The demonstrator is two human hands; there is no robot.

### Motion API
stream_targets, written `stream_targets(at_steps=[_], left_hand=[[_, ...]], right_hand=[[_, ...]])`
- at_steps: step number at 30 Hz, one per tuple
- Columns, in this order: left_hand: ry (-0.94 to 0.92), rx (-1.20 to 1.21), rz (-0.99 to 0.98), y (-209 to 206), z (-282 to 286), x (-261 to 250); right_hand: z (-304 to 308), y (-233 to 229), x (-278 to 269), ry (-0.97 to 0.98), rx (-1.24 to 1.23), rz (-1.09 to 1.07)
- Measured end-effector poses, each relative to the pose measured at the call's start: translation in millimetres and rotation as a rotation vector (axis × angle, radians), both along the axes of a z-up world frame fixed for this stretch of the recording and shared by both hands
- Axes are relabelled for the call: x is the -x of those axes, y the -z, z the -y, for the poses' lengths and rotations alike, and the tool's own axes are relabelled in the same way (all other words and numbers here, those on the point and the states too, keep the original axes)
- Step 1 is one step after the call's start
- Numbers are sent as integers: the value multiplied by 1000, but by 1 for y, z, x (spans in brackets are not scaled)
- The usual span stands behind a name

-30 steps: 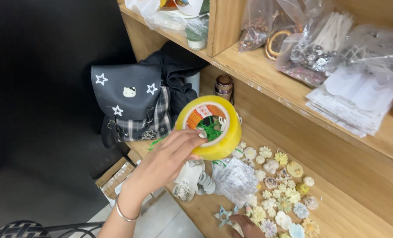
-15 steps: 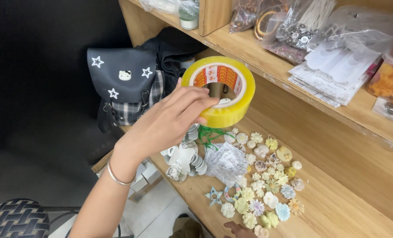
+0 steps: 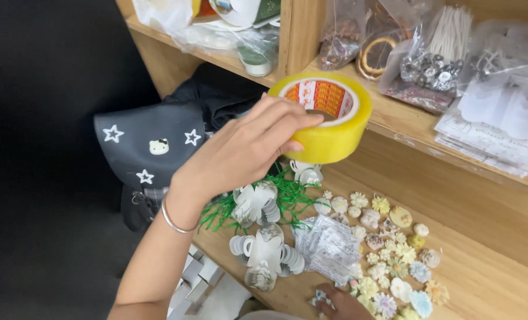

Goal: Package flower-shaped wax melts into small bags and gift boxes with decorative ribbons.

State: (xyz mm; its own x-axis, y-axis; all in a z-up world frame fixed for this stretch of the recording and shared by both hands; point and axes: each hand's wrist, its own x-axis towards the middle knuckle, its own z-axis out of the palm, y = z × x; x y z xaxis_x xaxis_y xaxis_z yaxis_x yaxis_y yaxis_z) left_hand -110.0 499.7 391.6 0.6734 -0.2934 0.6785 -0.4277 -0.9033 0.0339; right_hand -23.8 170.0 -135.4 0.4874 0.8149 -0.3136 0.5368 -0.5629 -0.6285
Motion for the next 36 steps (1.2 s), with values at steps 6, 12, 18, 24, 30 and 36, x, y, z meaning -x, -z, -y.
stream_targets(at_steps=[6,12,18,24,30,36], left_hand=[[199,-66,46,-5,-47,-41],[657,123,-354,24,-74,-35],[442,303,-805,113,-120,-39],[221,667,-566,252,-152,-99],[-70,1670,-566,355,-132,-157],[-139,1706,-85,479,-144,-224]], right_hand=[[-92,-171,15,200,7,-49],[-90,-149,37,314,31,-9],[-89,-132,60,486,47,-158],[-110,-144,58,539,172,-146],[-118,-139,50,536,198,-119],[-115,-140,50,526,230,-62]])
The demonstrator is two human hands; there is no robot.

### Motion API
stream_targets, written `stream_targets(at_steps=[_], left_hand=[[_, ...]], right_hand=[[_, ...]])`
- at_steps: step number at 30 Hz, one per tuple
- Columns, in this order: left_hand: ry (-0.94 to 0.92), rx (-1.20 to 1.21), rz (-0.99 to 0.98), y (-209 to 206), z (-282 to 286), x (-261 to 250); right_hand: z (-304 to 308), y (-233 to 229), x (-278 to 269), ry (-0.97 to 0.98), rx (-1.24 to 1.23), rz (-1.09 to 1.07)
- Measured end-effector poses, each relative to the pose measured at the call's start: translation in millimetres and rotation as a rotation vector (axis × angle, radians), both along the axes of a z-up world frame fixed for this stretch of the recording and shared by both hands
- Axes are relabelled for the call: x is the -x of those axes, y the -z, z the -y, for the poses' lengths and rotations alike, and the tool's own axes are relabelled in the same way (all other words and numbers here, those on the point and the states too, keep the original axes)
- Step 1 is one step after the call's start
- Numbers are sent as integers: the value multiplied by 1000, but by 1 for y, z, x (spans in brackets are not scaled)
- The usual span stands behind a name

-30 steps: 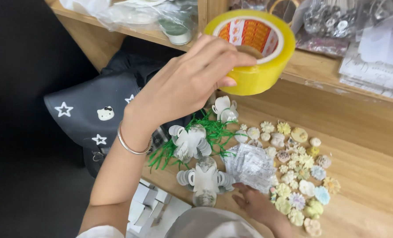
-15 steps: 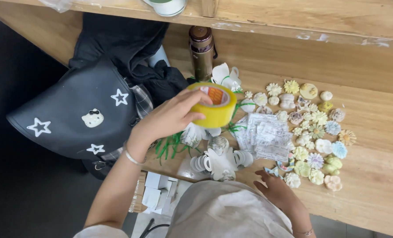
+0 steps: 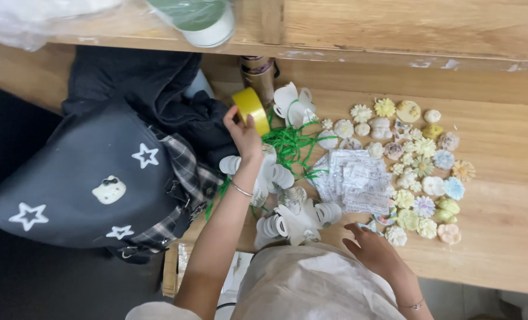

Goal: Package flower-shaped wax melts into small bags and gift boxes with decorative ribbons.

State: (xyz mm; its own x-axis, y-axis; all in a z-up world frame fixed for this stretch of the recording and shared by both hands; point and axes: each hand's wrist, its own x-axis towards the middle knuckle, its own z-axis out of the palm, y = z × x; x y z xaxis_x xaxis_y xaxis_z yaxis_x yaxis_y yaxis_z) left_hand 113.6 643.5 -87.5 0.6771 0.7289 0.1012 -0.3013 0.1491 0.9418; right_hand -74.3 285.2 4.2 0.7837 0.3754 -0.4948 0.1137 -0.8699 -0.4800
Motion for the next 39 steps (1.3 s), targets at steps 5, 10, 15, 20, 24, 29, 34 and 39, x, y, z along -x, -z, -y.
stream_targets(at_steps=[5,10,15,20,24,29,34,39], left_hand=[[-320,-261,-20,38,-1,-56],[-458,-361,-257,20,-9,-77],[-375,-359,-311,71,-51,-90],[-340,-481,-263,150,-101,-111],[-285,-459,-593,208,-134,-139],[0,-425,-462,63,-69,-69],[178,-750,-389,-41,31,45],[566,-634,-275,-76,153,129]], right_hand=[[4,-2,6,45,34,8],[9,-7,6,120,-49,54],[22,-4,0,321,-86,248],[50,52,-25,624,-178,326],[38,39,-57,870,-208,162],[62,109,-67,821,-233,208],[70,106,-72,823,-345,132],[87,78,-63,787,-566,118]])
